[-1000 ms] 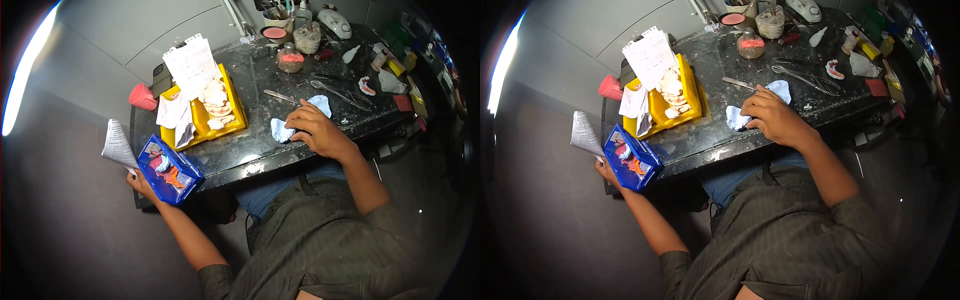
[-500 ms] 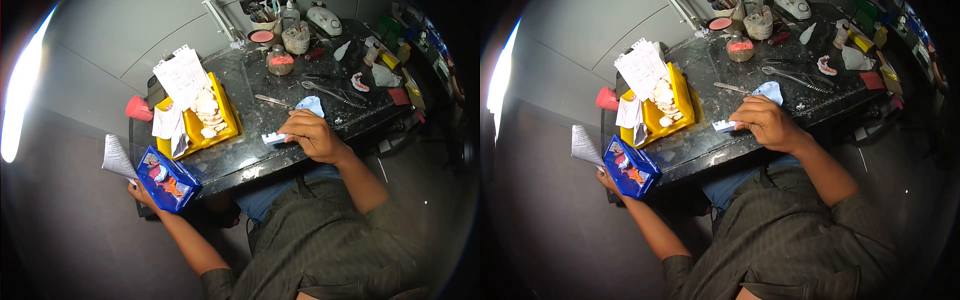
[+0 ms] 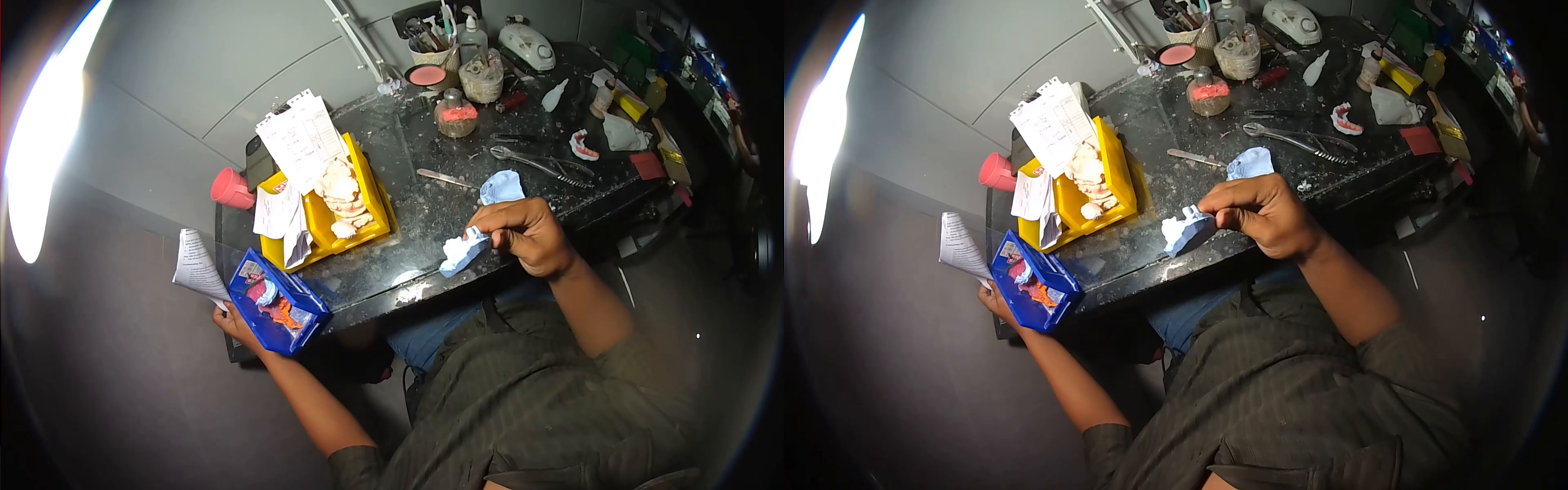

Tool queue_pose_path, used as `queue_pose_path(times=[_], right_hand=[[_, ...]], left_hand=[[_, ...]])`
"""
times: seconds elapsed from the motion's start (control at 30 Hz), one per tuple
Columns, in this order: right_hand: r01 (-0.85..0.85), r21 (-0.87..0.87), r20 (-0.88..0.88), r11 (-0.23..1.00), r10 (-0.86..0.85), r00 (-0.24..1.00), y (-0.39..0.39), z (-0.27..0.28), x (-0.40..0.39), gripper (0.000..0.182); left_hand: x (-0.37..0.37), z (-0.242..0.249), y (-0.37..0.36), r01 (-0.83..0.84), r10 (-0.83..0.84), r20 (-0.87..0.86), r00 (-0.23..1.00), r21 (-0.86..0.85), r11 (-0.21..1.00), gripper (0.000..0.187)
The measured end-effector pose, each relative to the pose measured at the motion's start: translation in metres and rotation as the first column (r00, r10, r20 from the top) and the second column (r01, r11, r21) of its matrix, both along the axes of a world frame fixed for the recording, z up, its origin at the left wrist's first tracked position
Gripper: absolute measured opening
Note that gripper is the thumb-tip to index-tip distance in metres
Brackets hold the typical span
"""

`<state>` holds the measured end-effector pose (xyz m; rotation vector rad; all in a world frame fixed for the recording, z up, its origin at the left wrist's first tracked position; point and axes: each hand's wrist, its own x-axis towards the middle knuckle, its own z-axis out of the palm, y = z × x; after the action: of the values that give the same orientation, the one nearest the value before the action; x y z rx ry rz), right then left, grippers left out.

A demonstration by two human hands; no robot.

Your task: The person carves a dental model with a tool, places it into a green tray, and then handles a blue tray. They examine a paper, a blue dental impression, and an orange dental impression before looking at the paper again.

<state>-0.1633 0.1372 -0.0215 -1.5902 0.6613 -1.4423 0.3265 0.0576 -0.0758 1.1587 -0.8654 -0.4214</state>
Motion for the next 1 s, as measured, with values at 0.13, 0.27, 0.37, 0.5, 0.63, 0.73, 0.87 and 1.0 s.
queue_pose_path(times=[0.13, 0.27, 0.37, 0.5, 0.63, 0.73, 0.87, 1.0], right_hand=[[-0.052, 0.103, 0.082, 0.993, 0.044, 0.996, -0.001, -0.004, -0.005, 0.022], [-0.067, 0.114, 0.086, 0.991, 0.057, 0.995, -0.003, -0.006, -0.004, 0.023], [-0.072, 0.159, 0.114, 0.985, 0.054, 0.992, 0.0, -0.004, -0.004, 0.026], [-0.06, 0.131, 0.104, 0.99, 0.047, 0.993, 0.003, 0.009, -0.003, 0.025], [-0.062, 0.002, 0.097, 0.998, 0.061, 0.993, 0.013, 0.025, -0.002, 0.012], [-0.078, -0.021, 0.083, 0.997, 0.08, 0.993, 0.022, 0.038, -0.003, 0.016], [-0.039, -0.103, 0.01, 0.994, 0.04, 0.999, 0.028, 0.045, -0.002, 0.025], [-0.025, -0.128, -0.025, 0.991, 0.022, 0.999, 0.031, 0.049, -0.002, 0.025]], left_hand=[[-0.006, 0.006, 0.001, 0.018, -0.019, -0.053, 0.998, -0.011, 1.0, 0.026], [0.016, -0.013, -0.005, -0.007, 0.007, -0.011, 1.0, -0.012, 1.0, 0.02], [0.053, -0.039, -0.019, 0.035, -0.033, 0.052, 0.998, -0.036, 0.999, 0.022], [0.058, -0.041, -0.022, -0.006, 0.011, 0.09, 0.996, -0.058, 0.998, 0.022], [0.04, -0.03, -0.015, -0.019, 0.026, 0.106, 0.994, -0.063, 0.998, 0.026], [0.011, -0.005, -0.001, -0.033, 0.032, 0.036, 0.999, 0.016, 0.999, 0.021], [0.005, -0.001, 0.001, -0.047, 0.045, 0.056, 0.997, 0.025, 0.999, 0.021], [0.012, -0.008, -0.006, 0.008, -0.008, 0.025, 1.0, -0.02, 1.0, 0.022]])
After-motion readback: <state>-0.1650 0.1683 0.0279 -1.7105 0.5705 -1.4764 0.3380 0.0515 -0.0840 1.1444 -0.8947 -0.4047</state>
